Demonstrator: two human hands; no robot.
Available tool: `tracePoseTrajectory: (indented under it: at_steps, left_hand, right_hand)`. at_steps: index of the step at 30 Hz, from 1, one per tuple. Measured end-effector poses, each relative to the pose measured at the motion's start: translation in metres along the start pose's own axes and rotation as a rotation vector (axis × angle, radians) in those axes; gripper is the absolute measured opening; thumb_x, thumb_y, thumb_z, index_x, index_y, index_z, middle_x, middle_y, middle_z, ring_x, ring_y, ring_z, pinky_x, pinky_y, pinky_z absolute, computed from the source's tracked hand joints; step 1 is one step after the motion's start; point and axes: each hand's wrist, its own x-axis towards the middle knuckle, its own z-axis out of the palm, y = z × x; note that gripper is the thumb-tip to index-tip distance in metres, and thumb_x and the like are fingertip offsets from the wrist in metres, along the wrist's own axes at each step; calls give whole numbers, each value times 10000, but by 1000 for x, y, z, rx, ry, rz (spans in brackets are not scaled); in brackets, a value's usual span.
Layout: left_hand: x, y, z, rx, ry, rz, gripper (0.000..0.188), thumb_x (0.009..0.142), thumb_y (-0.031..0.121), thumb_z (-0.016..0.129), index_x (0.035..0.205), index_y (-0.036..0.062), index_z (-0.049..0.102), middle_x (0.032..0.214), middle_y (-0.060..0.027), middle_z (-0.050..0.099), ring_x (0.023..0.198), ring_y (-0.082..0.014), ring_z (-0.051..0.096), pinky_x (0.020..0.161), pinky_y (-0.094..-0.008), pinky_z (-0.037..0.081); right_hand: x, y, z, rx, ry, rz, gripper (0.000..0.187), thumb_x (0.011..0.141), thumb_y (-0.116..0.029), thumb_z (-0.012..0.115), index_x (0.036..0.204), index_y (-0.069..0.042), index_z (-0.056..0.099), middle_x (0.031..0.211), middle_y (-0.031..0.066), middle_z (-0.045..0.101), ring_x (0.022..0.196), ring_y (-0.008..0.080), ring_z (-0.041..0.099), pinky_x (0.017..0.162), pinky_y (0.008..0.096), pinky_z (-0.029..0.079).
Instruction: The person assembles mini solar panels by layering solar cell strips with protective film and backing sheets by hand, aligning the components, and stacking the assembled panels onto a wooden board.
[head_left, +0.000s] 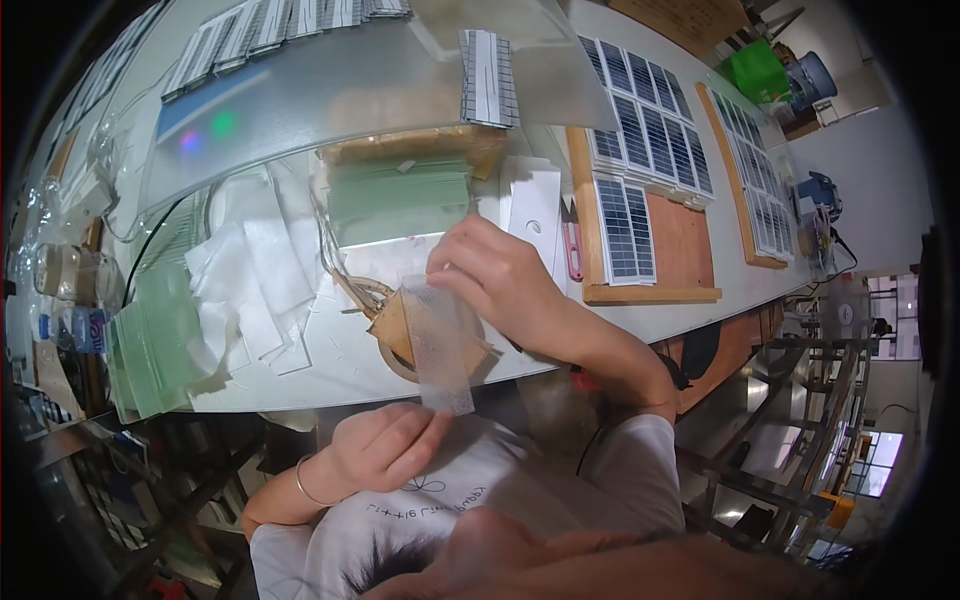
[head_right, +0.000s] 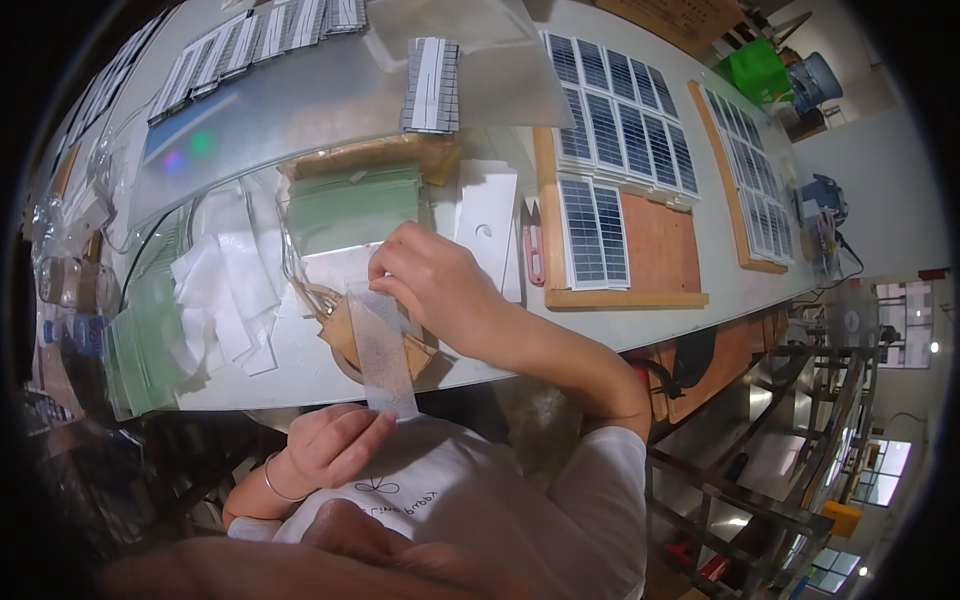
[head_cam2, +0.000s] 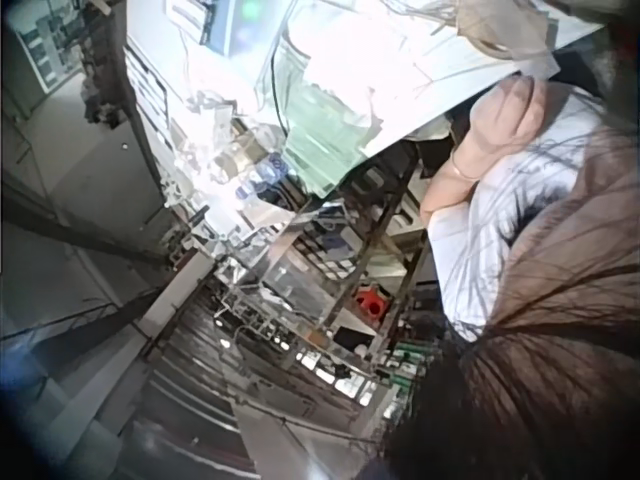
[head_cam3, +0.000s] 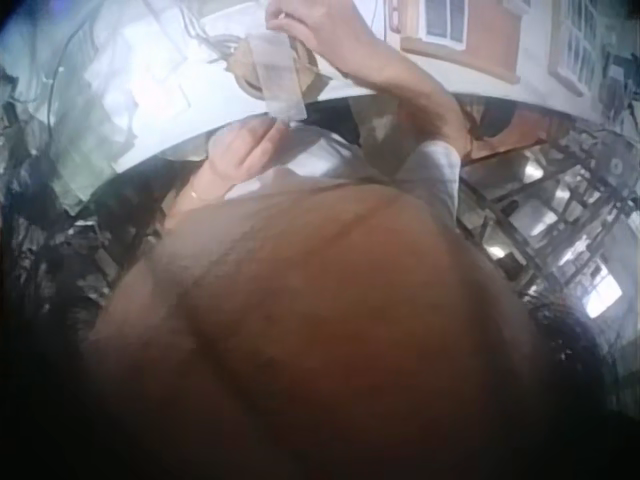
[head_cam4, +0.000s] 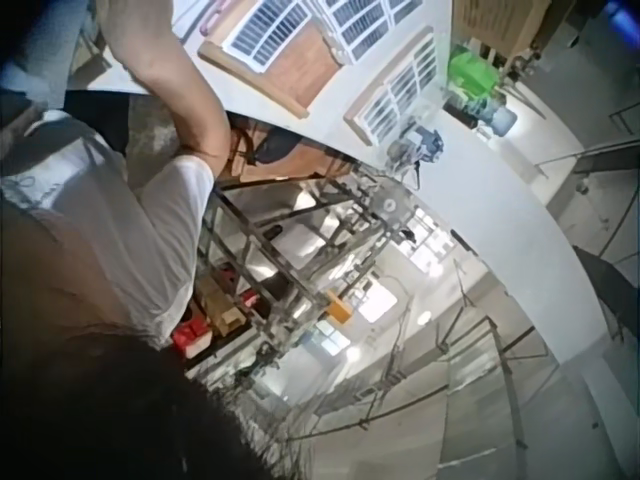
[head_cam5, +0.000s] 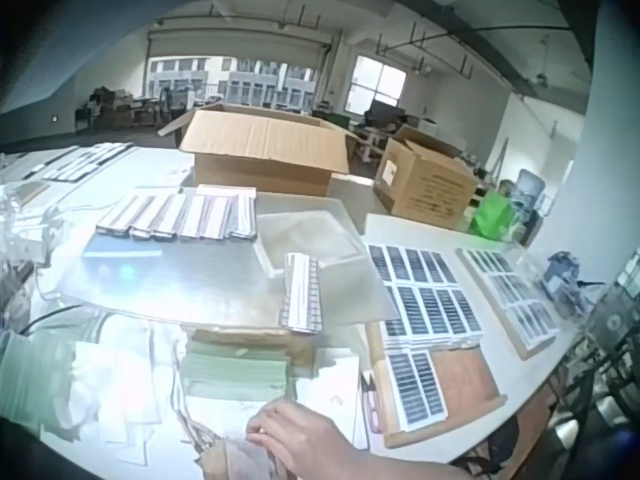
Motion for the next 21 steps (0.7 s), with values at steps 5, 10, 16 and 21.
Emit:
tracePoseTrajectory:
  at_steps: [5, 10, 16, 21]
  left_hand:
    - [-2, 1, 0, -11, 14, 29, 193, 817, -11, 708, 1008, -7, 734, 887, -57, 659, 770, -167, 665, 654, -250, 559]
    - [-2, 2, 3, 8, 45, 13, 208, 821, 37, 757, 1025, 10, 722, 860, -32, 641, 751, -158, 646, 641, -249, 554]
    - [4, 0, 3, -18, 71, -30, 255, 800, 86, 804, 1036, 48, 715, 861, -25, 628, 730, -160, 624, 589, -259, 510]
    - [2, 1, 4, -69, 44, -80, 341, 774, 109, 827, 1094, 83, 711, 920, -26, 619, 766, -183, 631, 590, -288, 495]
  right_hand:
    - [-1, 2, 3, 13, 8, 3, 94, 901, -91, 723, 966, -37, 681, 952, 114, 630, 889, 298, 653, 765, 378, 538]
    - [-1, -4, 0, -17, -15, 7, 137, 892, -96, 738, 999, -30, 684, 985, 125, 629, 905, 293, 651, 773, 374, 542]
    - [49, 5, -77, -355, 276, -21, 364, 865, -191, 790, 1195, -86, 677, 1174, 152, 613, 1081, 359, 616, 927, 423, 522]
    - [135, 96, -115, -576, 270, -144, 550, 828, -392, 826, 1253, -72, 685, 1256, 180, 627, 1169, 367, 591, 1013, 439, 476]
